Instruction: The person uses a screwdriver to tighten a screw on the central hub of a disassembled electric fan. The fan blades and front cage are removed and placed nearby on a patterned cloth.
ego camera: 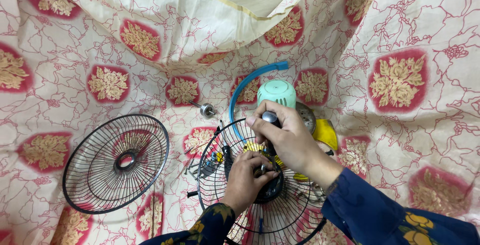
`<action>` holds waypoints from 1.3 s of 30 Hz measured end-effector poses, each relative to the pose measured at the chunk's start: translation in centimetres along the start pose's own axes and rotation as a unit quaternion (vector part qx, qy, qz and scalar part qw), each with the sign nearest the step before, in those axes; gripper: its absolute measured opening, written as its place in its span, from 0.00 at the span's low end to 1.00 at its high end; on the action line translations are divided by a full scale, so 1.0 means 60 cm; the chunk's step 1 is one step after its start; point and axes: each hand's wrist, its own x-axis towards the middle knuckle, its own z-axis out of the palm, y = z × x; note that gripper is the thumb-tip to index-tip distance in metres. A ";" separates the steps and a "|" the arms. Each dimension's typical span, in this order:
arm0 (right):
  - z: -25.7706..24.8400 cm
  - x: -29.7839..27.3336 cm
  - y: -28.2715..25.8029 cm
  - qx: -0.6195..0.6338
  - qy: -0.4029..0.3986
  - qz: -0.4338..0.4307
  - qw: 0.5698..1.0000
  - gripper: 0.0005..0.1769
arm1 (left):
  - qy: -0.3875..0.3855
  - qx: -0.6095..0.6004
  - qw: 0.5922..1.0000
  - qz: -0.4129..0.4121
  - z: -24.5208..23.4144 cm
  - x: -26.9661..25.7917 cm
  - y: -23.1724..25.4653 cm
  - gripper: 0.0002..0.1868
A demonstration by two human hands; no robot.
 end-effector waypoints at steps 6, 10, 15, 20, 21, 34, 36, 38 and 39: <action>-0.019 0.016 0.008 0.058 0.021 0.033 0.998 0.25 | -0.003 0.008 1.000 0.007 -0.004 0.002 0.001 0.11; -0.011 0.008 -0.009 -0.009 0.018 0.018 1.000 0.22 | -0.001 -0.002 1.000 0.001 -0.003 0.000 0.007 0.11; 0.013 -0.023 -0.033 -0.238 0.049 -0.075 0.967 0.14 | -0.002 0.001 1.000 0.000 -0.006 -0.005 0.005 0.11; 0.032 -0.029 -0.031 -0.147 0.075 -0.011 0.986 0.13 | 0.003 0.008 1.000 0.018 -0.005 -0.004 0.005 0.10; 0.034 -0.026 -0.029 -0.120 0.081 -0.029 0.989 0.12 | 0.000 0.012 1.000 0.014 -0.005 -0.004 0.005 0.10; 0.022 -0.009 -0.009 -0.032 0.225 0.028 0.973 0.27 | 0.014 0.007 0.999 0.028 0.003 -0.010 -0.006 0.09; 0.016 0.002 -0.007 -0.028 0.225 0.037 0.973 0.29 | 0.013 0.011 1.000 0.026 0.003 -0.012 -0.005 0.09; 0.012 0.010 -0.003 -0.013 0.225 0.035 0.974 0.29 | 0.002 0.016 1.000 0.019 0.003 -0.011 -0.005 0.09; 0.011 0.011 -0.001 -0.011 0.215 0.025 0.976 0.28 | -0.003 0.018 1.000 0.016 0.003 -0.012 -0.006 0.10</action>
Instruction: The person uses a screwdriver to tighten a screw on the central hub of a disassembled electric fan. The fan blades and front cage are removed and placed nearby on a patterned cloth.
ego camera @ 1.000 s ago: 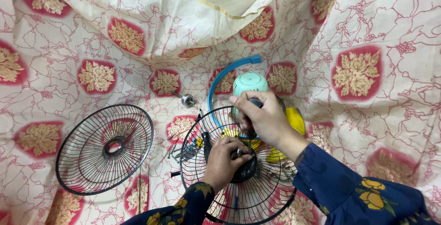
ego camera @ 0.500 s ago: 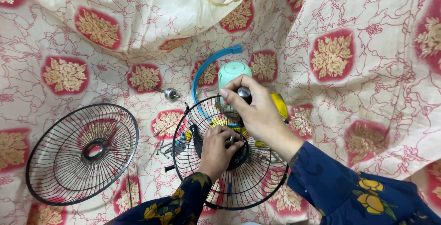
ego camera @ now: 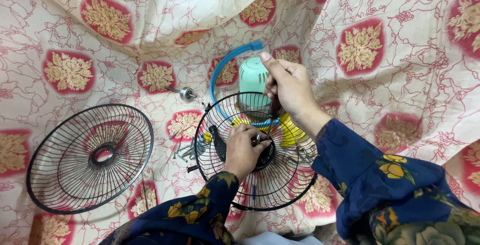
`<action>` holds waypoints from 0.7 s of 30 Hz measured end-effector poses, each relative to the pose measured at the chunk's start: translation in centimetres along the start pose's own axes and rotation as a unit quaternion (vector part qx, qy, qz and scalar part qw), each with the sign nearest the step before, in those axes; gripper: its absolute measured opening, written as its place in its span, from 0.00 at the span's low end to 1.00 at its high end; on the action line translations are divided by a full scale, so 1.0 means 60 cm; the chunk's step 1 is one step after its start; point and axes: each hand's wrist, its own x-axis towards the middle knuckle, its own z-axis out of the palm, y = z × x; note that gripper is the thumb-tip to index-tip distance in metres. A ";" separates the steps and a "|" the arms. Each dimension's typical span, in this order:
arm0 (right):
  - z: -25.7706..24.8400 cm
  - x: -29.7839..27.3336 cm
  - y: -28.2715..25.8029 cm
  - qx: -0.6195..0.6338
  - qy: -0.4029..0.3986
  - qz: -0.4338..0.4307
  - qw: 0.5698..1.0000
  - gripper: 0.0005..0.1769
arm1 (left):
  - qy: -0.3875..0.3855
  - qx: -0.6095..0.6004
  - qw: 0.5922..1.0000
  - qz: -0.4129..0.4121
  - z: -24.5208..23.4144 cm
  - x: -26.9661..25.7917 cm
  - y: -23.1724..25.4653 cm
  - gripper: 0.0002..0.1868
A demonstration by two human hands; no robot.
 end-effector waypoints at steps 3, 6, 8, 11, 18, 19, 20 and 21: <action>-0.005 0.003 0.001 0.014 -0.028 -0.018 0.999 0.26 | -0.009 0.000 1.000 0.002 0.000 0.003 -0.003 0.11; -0.016 0.000 0.000 0.029 -0.043 -0.015 0.999 0.25 | -0.012 -0.005 1.000 0.017 -0.001 0.005 -0.009 0.10; -0.022 -0.002 -0.001 0.028 -0.053 -0.012 0.998 0.25 | -0.017 -0.005 1.000 0.023 -0.001 0.004 -0.013 0.10; -0.027 0.000 -0.004 0.030 -0.073 0.000 0.997 0.25 | -0.018 -0.007 0.999 0.030 0.000 0.003 -0.016 0.09; -0.026 0.011 -0.015 0.037 -0.156 0.032 0.987 0.26 | -0.003 -0.012 0.999 0.030 -0.004 -0.004 -0.008 0.09; -0.023 0.011 -0.016 0.038 -0.164 0.031 0.985 0.27 | 0.001 -0.018 0.999 0.029 -0.003 -0.005 -0.008 0.09; -0.020 0.011 -0.019 0.038 -0.172 0.030 0.984 0.28 | 0.006 -0.023 0.999 0.028 -0.002 -0.006 -0.007 0.09; -0.015 0.010 -0.021 0.010 -0.159 0.035 0.987 0.25 | 0.010 -0.028 0.999 0.026 -0.002 -0.007 -0.008 0.10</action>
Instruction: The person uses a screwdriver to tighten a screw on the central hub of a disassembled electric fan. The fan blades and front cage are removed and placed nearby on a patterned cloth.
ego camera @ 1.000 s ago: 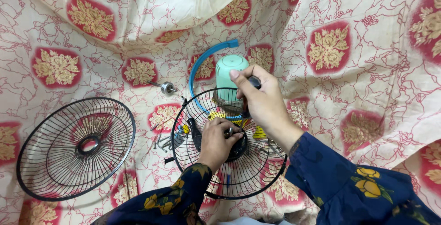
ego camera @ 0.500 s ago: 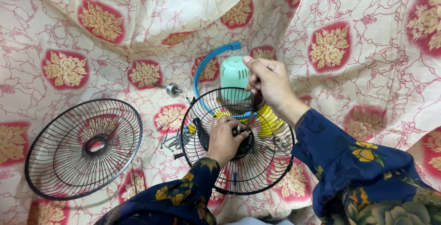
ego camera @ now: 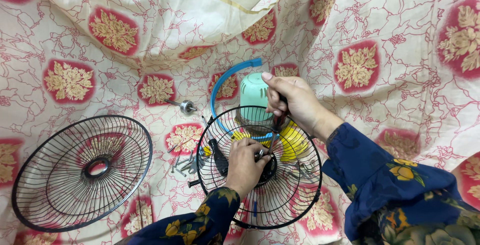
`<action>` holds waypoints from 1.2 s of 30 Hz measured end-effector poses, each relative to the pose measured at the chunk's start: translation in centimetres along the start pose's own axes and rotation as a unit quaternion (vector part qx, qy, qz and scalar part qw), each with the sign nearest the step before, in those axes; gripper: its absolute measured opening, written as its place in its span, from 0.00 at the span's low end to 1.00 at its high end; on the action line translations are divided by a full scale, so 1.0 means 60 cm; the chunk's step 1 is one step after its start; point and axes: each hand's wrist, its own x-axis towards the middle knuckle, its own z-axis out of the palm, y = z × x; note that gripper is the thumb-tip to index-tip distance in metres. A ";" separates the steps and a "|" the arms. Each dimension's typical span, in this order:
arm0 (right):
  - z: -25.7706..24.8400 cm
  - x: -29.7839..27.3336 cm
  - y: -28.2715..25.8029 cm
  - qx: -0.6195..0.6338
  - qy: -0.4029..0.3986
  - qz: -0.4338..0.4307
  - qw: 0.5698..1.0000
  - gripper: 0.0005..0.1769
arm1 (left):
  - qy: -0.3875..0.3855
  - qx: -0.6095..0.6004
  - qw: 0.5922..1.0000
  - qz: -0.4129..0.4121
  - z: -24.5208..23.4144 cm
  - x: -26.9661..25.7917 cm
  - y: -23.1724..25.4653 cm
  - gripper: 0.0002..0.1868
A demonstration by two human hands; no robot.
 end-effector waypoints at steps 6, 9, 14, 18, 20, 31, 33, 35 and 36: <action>0.042 -0.009 -0.013 -0.242 0.105 -0.154 0.952 0.21 | -0.004 -0.004 1.000 -0.006 -0.004 0.003 0.001 0.08; 0.065 -0.014 -0.005 -0.140 0.191 -0.119 0.964 0.20 | -0.001 -0.014 1.000 -0.015 -0.004 0.003 -0.001 0.09; 0.083 -0.010 0.004 -0.063 0.216 -0.111 0.968 0.25 | -0.014 0.000 1.000 -0.015 -0.003 0.003 0.004 0.09; 0.083 -0.003 0.012 -0.037 0.187 -0.130 0.973 0.25 | -0.031 -0.002 0.999 -0.035 -0.002 0.004 0.004 0.09; 0.079 -0.004 0.015 -0.021 0.174 -0.133 0.975 0.25 | -0.022 -0.009 1.000 -0.010 -0.004 0.004 0.000 0.08; -0.005 0.006 -0.005 0.001 0.042 -0.058 0.997 0.24 | -0.034 -0.028 0.999 -0.005 -0.016 0.006 0.001 0.12; -0.009 0.007 -0.005 -0.009 0.027 -0.055 0.998 0.24 | -0.047 -0.025 0.999 -0.011 -0.019 0.007 0.005 0.11; -0.006 0.008 -0.004 -0.011 0.009 -0.054 0.998 0.24 | -0.052 -0.017 0.998 -0.007 -0.019 0.007 0.007 0.15; -0.003 0.008 -0.003 -0.014 0.007 -0.056 0.998 0.24 | -0.055 -0.012 0.998 -0.005 -0.020 0.007 0.007 0.17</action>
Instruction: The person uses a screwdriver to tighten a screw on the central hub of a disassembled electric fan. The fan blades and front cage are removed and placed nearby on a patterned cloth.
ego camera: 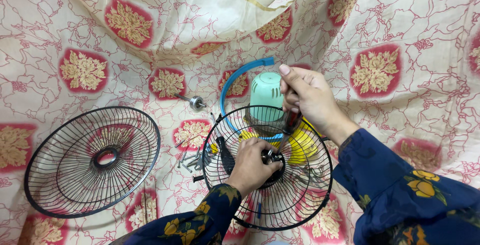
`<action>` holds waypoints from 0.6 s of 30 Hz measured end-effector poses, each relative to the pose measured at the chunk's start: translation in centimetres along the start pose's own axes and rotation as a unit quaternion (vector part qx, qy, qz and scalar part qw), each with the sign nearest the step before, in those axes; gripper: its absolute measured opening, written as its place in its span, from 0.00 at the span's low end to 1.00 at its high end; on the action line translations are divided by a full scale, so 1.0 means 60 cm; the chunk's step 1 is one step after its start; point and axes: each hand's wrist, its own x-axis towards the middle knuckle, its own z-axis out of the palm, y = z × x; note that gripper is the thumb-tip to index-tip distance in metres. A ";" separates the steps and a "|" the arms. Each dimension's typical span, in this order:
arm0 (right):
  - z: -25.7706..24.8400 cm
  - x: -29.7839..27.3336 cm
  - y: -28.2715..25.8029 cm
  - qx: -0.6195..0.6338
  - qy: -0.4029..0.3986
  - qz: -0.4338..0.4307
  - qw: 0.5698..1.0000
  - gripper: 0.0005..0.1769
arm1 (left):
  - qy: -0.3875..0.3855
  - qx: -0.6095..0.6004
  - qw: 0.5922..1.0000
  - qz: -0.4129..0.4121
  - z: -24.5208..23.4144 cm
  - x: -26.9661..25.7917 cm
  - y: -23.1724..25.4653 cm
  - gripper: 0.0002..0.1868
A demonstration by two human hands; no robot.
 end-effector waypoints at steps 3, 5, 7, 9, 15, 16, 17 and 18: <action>0.013 -0.004 0.005 -0.003 0.000 -0.003 1.000 0.24 | 0.006 0.011 1.000 0.008 0.003 0.000 -0.003 0.20; 0.018 -0.008 0.006 0.002 0.003 -0.001 1.000 0.23 | 0.012 0.001 1.000 0.013 0.006 0.001 -0.007 0.17; 0.014 -0.008 0.002 0.011 -0.002 0.004 1.000 0.24 | 0.016 -0.007 1.000 0.017 0.009 0.000 -0.015 0.14; 0.008 -0.006 -0.003 0.020 -0.017 0.013 1.000 0.26 | 0.015 -0.011 1.000 0.025 0.011 0.001 -0.021 0.11; 0.019 0.000 -0.026 -0.042 -0.078 0.024 0.996 0.23 | 0.022 -0.009 0.999 0.046 0.011 0.003 -0.022 0.10; 0.024 -0.002 -0.032 -0.077 -0.091 0.018 0.993 0.22 | 0.019 -0.008 0.999 0.036 0.010 0.002 -0.019 0.10; 0.029 -0.005 -0.040 -0.111 -0.103 0.012 0.988 0.23 | 0.017 -0.006 0.999 0.027 0.009 0.002 -0.016 0.11; 0.033 -0.008 -0.050 -0.200 -0.092 -0.005 0.975 0.23 | 0.013 -0.004 1.000 0.018 0.006 0.002 -0.012 0.11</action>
